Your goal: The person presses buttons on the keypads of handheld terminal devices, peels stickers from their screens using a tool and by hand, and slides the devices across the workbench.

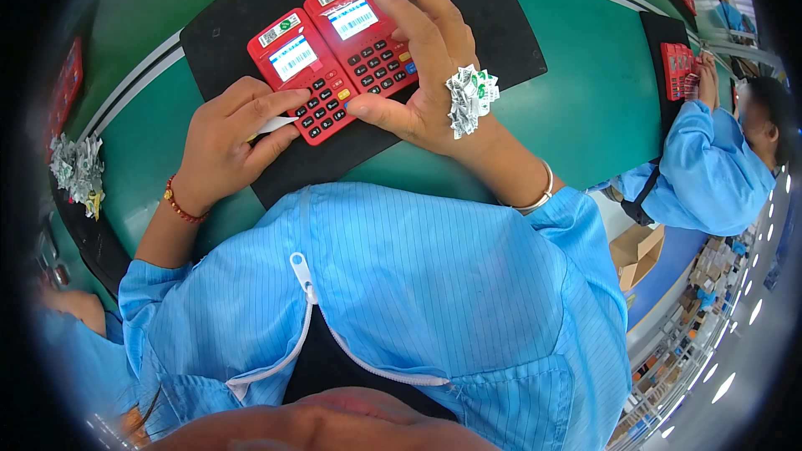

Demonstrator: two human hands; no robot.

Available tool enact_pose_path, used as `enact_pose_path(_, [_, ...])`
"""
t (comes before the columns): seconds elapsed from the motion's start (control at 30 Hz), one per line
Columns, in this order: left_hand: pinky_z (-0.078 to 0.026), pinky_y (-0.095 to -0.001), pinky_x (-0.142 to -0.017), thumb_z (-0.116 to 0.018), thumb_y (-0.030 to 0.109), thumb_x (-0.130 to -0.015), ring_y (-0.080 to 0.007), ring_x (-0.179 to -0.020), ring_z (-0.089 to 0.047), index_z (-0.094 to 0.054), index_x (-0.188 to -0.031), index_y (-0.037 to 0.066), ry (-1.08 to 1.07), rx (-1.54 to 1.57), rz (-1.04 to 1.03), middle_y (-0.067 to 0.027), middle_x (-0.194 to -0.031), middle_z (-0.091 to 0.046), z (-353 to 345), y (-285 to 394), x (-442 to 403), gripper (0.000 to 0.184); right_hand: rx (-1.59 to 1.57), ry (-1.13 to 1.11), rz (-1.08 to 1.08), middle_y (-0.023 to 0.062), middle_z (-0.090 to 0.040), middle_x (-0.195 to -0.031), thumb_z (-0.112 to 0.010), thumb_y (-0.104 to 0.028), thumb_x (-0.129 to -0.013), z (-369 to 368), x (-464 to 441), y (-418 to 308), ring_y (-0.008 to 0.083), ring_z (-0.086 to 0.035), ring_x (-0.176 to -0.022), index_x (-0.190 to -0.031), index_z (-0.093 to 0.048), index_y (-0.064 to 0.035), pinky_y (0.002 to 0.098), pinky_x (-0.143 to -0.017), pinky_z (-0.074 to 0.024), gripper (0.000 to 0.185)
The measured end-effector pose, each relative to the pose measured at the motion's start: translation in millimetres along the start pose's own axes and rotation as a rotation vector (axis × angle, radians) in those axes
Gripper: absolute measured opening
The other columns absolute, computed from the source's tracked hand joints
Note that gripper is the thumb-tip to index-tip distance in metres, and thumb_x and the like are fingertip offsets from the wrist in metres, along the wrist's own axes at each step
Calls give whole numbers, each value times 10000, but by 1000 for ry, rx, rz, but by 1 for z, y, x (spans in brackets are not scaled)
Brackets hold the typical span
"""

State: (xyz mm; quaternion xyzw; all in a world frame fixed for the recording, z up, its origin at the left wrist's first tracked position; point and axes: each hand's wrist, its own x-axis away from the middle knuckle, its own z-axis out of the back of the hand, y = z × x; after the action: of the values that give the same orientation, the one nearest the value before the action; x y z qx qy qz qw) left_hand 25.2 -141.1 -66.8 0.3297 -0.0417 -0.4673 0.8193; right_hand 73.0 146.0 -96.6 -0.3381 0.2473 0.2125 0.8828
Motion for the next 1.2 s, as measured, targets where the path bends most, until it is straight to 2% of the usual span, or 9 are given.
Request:
enact_pose_path(0.1, [-547,-323,-666,-813,105,-789,-230,-829,-672,-706,-1217,107,1,-14,12,-88,-978,-663,-2,0,0,441,150,-84,70,213,-445,-1487,-822,-634,-705,5,-9,-9,325,-621,-1120,-1437,-501,-96,430,-904,-530,963])
enact_pose_path(0.2, [-543,-322,-661,-808,118,-797,-224,-824,-670,-706,-1218,116,9,-22,18,-83,-975,-658,-4,1,1,433,222,-243,99,165,-479,-1489,-793,-692,-652,10,-15,-21,317,-641,-1073,-1321,-634,-168,443,-953,-500,864])
enact_pose_path(0.33, [-532,-316,-653,-800,151,-814,-208,-797,-657,-709,-1218,137,37,-43,-14,-66,-960,-646,-3,1,0,414,239,-335,137,141,-452,-1529,-748,-750,-658,15,-13,-21,365,-562,-1174,-1274,-681,-252,476,-977,-500,795])
enact_pose_path(0.4, [-530,-313,-648,-801,152,-813,-206,-785,-652,-709,-1221,141,40,-46,-14,-59,-952,-641,-4,0,-1,419,271,-389,135,184,-414,-1562,-725,-757,-703,13,-9,-24,370,-504,-1209,-1277,-702,-229,467,-985,-487,780])
enact_pose_path(0.63, [-533,-350,-740,-716,205,-915,-259,-888,-656,-683,-1241,113,17,63,-42,-93,-1025,-650,10,-3,-5,340,388,-400,69,136,-421,-1554,-753,-590,-788,9,-10,-31,381,-497,-1257,-1277,-660,-272,484,-992,-506,590])
enact_pose_path(0.67, [-523,-346,-780,-642,230,-978,-274,-949,-643,-647,-1271,95,12,27,65,-120,-1106,-640,20,1,-7,323,397,-423,76,132,-424,-1549,-754,-578,-789,10,-11,-31,375,-498,-1261,-1274,-655,-273,481,-993,-510,581])
enact_pose_path(0.8, [-513,-316,-728,-600,214,-1012,-243,-864,-625,-641,-1271,101,43,-207,166,-87,-1089,-616,48,-3,-17,286,421,-455,95,126,-438,-1533,-752,-562,-787,11,-12,-31,361,-503,-1266,-1255,-653,-268,469,-994,-517,562])
enact_pose_path(0.87, [-513,-332,-687,-613,209,-1007,-232,-840,-633,-668,-1244,108,-110,-465,110,-59,-1027,-616,60,-1,-24,264,419,-453,111,124,-447,-1532,-743,-571,-792,11,-11,-29,362,-505,-1268,-1255,-652,-263,466,-990,-521,563])
enact_pose_path(1.2, [-523,-354,-638,-675,186,-948,-222,-796,-649,-710,-1176,105,-278,-742,-65,-41,-974,-656,67,6,-50,244,465,-482,111,115,-464,-1538,-736,-574,-800,12,-12,-28,351,-501,-1288,-1271,-638,-257,437,-967,-546,576])
